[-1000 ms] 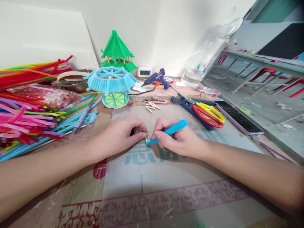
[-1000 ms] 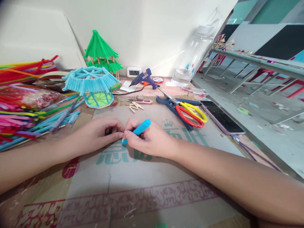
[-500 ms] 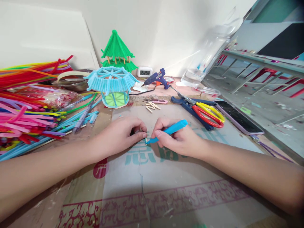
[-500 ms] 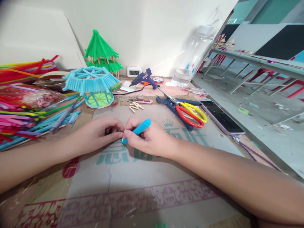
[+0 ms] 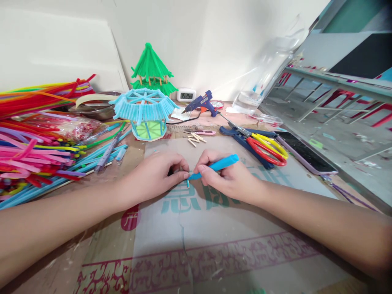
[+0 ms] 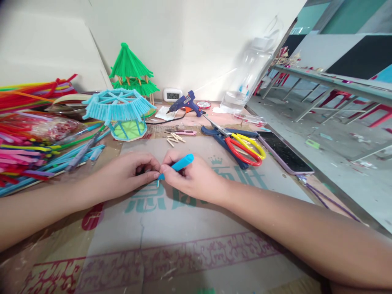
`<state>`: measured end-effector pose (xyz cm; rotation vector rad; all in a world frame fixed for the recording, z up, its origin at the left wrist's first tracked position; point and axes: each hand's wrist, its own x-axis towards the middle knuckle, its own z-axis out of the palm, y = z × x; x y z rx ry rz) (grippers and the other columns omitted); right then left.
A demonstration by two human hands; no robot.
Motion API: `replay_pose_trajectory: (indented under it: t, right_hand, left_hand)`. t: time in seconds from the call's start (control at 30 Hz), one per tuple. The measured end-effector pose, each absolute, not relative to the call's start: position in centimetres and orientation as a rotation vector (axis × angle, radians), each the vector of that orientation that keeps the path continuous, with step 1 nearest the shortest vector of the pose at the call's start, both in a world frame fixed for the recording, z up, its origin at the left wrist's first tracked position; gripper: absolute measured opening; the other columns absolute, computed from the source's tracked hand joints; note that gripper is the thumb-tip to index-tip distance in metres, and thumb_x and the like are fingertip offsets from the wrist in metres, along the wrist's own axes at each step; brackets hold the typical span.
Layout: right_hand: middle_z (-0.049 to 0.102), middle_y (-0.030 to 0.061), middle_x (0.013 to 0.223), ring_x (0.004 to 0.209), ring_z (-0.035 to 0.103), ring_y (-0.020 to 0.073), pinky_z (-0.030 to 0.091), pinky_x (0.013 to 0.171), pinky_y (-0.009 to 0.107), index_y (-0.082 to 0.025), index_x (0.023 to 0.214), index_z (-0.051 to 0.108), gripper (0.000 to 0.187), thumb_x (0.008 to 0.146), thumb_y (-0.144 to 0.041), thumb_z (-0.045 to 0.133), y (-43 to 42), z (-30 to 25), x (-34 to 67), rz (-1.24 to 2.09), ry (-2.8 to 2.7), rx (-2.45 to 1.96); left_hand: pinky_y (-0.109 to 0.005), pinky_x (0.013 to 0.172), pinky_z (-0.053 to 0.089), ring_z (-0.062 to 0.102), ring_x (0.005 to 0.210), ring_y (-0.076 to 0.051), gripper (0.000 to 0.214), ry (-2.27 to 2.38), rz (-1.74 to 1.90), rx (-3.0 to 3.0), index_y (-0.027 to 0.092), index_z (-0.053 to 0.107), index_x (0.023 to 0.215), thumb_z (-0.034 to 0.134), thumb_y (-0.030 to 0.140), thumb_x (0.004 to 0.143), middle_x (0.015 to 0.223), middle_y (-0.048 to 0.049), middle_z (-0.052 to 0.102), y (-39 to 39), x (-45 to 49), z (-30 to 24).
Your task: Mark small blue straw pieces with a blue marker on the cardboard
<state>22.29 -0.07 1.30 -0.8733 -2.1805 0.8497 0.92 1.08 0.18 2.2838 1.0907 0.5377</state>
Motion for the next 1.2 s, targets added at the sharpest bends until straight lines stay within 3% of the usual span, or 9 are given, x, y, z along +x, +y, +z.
replay_pose_trajectory:
  t: [1.2]
  right_hand:
    - [0.058,-0.0017,0.060,0.051,0.049,0.0088,0.036,0.047,0.021,-0.016,0.079,0.057,0.017,0.093,-0.024,0.051,0.04,1.31,22.24,0.853,-2.189,-0.887]
  left_hand:
    - [-0.026,0.061,0.036,0.055,0.071,-0.014,0.017,1.102,0.572,2.306,0.020,0.067,0.086,0.057,0.032,0.093,0.077,0.0017,0.064,1.28,1.04,-0.30]
